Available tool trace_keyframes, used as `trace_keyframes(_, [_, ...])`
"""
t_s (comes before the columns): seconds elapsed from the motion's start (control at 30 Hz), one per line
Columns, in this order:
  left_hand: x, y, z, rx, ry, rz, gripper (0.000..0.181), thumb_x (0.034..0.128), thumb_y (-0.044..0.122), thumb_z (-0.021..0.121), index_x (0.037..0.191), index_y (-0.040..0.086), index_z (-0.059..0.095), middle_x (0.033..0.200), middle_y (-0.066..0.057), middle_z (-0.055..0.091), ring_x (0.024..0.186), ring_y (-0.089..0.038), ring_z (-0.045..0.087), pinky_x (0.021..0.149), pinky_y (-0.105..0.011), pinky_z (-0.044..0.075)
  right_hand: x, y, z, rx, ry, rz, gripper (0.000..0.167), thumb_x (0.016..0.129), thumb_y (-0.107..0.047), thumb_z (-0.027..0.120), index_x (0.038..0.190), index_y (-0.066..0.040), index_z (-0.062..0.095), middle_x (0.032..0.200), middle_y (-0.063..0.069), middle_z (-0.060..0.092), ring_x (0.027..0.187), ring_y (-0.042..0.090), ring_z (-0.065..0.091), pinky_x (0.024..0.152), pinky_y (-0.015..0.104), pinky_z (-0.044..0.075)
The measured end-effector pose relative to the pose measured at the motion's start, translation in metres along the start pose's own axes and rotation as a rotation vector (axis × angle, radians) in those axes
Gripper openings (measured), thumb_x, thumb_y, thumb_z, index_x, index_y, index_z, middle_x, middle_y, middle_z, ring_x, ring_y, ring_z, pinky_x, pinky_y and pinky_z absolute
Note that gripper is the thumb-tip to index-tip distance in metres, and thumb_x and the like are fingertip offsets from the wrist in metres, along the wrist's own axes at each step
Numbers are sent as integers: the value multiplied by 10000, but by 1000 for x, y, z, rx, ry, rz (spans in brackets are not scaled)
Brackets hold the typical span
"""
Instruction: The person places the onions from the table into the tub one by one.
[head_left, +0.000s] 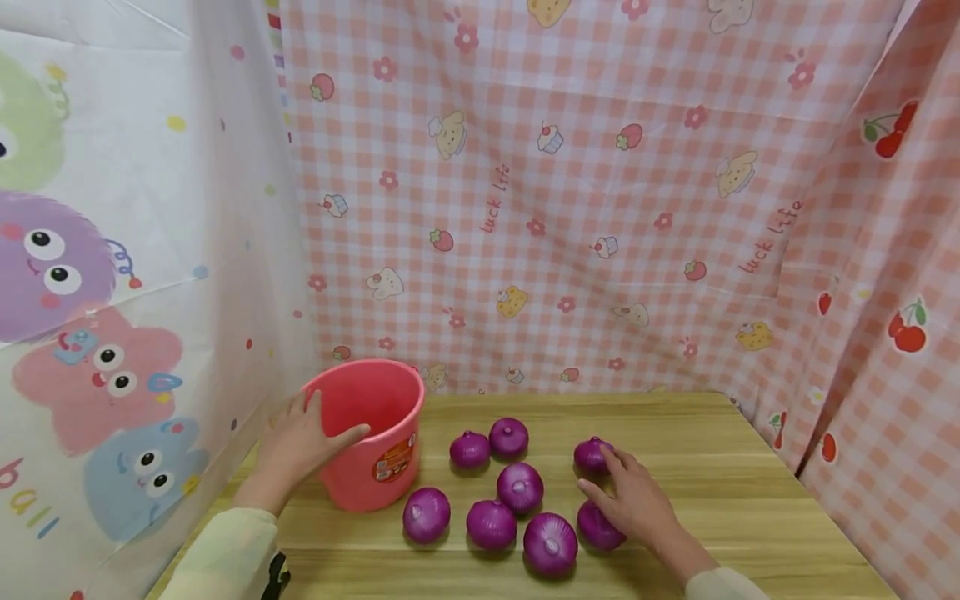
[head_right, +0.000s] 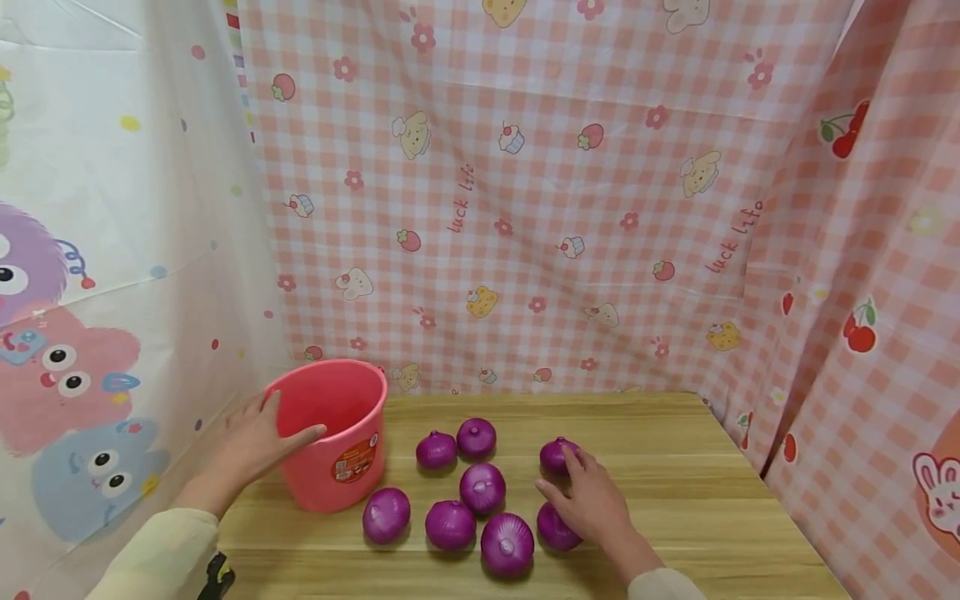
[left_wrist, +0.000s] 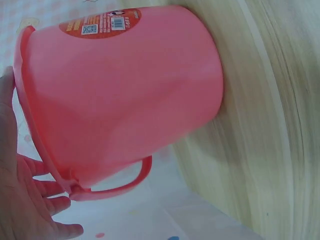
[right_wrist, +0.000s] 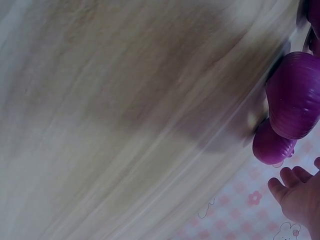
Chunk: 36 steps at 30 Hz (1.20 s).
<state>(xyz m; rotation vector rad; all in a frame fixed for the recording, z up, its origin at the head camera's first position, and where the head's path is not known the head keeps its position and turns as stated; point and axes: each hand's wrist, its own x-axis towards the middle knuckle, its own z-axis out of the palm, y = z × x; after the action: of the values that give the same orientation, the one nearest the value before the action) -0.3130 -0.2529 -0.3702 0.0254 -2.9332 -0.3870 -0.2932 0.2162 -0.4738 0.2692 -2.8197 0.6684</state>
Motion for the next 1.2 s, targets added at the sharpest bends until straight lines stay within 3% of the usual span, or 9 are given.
trace_keyframes(0.5, [-8, -17, 1, -127, -12, -26, 1250, 751, 855, 531, 1513, -83, 209, 1445, -335, 336, 1297, -534, 327, 1003, -793, 223, -12, 10, 1, 154, -52, 21, 803, 948, -562, 573, 1473, 25, 416, 1416, 320, 443, 1287, 519, 434, 1048, 638, 354])
trace_keyframes(1.0, [-10, -20, 3, -200, -26, -52, 1310, 727, 848, 577, 1531, -83, 125, 1477, -366, 249, 1325, -574, 281, 1060, -773, 90, -34, 22, 4, 207, -119, 9, 804, 863, -519, 717, 1416, 22, 498, 1375, 269, 509, 1257, 482, 485, 1031, 613, 388])
trace_keyframes(1.2, [-10, -21, 3, -233, -22, -55, 1299, 722, 833, 603, 1549, -36, 104, 1491, -348, 233, 1336, -563, 263, 1064, -771, 68, -36, 23, 4, 231, -123, -5, 830, 801, -454, 806, 1392, 48, 509, 1316, 208, 553, 1183, 395, 561, 994, 557, 447])
